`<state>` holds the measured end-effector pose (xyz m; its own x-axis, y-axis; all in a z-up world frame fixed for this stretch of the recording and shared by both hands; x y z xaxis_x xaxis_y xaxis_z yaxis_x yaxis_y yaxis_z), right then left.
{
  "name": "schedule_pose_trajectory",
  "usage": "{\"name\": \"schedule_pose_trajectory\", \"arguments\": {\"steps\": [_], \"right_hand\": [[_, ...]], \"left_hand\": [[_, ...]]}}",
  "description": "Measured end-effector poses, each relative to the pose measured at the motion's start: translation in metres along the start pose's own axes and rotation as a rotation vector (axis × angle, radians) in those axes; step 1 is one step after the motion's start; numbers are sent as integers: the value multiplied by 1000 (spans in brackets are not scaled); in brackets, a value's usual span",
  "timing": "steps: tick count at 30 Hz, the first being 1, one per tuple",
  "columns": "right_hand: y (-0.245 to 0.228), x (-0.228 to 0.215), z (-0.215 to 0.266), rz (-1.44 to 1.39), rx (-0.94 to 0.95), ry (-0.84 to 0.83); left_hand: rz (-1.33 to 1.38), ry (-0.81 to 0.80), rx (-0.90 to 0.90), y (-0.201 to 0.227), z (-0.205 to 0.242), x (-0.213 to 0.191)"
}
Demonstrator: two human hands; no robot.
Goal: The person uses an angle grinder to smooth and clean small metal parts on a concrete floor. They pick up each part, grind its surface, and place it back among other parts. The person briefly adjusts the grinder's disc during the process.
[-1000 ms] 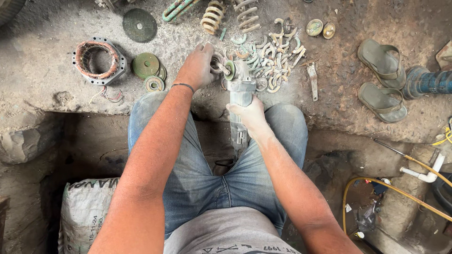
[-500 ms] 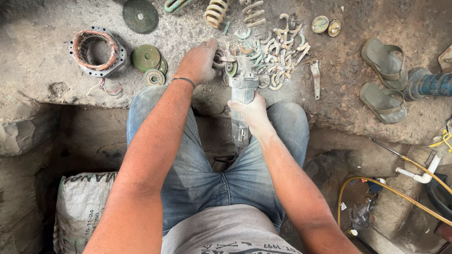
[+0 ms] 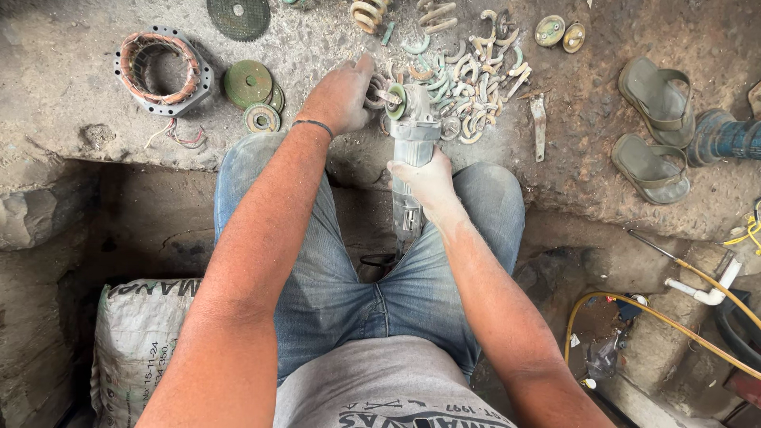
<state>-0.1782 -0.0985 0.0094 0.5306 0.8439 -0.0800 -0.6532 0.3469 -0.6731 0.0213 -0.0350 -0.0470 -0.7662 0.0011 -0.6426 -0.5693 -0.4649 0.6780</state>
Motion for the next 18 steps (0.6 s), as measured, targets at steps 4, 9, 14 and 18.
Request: {"name": "schedule_pose_trajectory", "arguments": {"steps": [4, 9, 14, 18], "right_hand": [[-1, 2, 0, 32, 28, 24], [-4, 2, 1, 46, 27, 29], [-1, 2, 0, 75, -4, 30], [5, 1, -4, 75, -9, -15]], "left_hand": [[0, -36, -14, -3, -1, 3], [3, 30, 27, -3, -1, 3], [-6, 33, 14, -6, -2, 7], [15, 51, 43, -5, -3, 5]]}}
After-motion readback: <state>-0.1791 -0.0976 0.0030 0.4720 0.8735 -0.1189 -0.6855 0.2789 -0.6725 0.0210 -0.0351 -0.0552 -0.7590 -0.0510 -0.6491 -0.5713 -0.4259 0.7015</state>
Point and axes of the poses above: each hand's wrist, its own z-axis away from the middle knuckle, its own x-axis out of the palm, y = z × x, the point moved 4 cm from there along -z, towards the middle knuckle, and after that the axes turned 11 degrees about -y, right-handed, at the moved point
